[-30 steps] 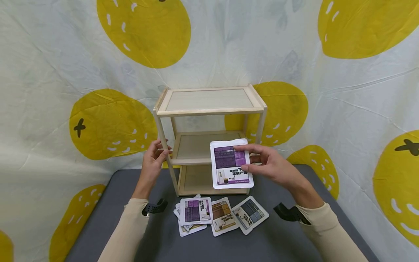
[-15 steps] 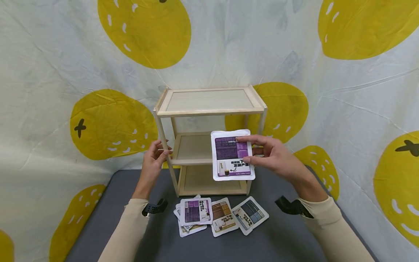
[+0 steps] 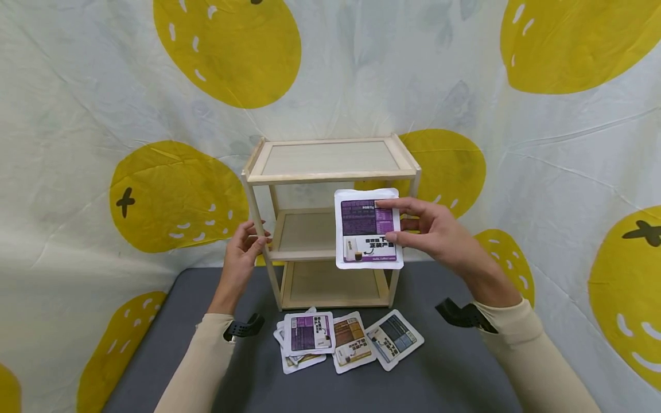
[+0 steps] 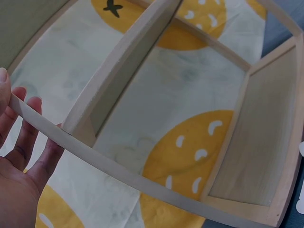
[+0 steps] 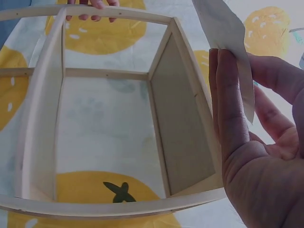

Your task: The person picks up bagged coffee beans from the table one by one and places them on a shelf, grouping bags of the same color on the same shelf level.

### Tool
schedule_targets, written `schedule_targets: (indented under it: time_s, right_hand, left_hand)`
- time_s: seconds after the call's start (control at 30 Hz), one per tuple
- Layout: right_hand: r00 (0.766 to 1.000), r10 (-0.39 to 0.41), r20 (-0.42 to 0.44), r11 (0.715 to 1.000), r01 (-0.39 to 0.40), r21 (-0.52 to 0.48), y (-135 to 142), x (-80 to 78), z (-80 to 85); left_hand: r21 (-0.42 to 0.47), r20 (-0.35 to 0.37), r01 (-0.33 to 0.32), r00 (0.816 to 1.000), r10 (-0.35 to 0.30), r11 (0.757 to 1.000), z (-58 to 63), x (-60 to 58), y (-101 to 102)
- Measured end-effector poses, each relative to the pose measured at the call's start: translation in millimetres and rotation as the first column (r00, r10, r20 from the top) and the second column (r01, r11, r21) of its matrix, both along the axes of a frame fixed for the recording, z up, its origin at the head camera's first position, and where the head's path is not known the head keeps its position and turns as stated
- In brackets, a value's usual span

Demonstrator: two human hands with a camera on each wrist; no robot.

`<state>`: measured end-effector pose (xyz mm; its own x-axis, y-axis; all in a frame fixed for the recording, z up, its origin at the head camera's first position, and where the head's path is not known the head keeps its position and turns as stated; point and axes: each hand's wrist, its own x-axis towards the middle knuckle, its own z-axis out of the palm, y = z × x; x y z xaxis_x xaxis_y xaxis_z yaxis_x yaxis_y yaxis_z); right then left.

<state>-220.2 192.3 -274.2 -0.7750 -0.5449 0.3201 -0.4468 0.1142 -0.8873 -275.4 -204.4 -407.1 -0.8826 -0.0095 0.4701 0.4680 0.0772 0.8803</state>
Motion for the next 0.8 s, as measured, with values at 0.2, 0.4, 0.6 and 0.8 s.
schedule_targets:
  time_s: [0.2,0.4,0.6,0.8]
  right_hand:
    - [1.000,-0.016,-0.021,1.000,0.016,0.009,-1,-1.4,9.8]
    - [0.996,-0.044,-0.073,0.999,0.044,0.003,0,-2.9,20.3]
    - [0.996,-0.029,-0.080,1.000,0.030,0.007,2,-4.2,33.9]
    - [0.997,-0.037,-0.065,0.999,0.038,0.002,3,-10.4,46.5]
  left_hand:
    - [-0.001,0.001,-0.001,1.000,0.001,1.000,-1.2,-0.6,-1]
    - [-0.003,0.001,0.000,1.000,0.000,1.000,-1.8,-0.9,-1]
    - [0.004,-0.005,0.004,1.000,-0.004,1.000,0.0,-0.3,0]
    - [0.001,-0.004,-0.001,1.000,0.001,1.000,0.1,0.5,0]
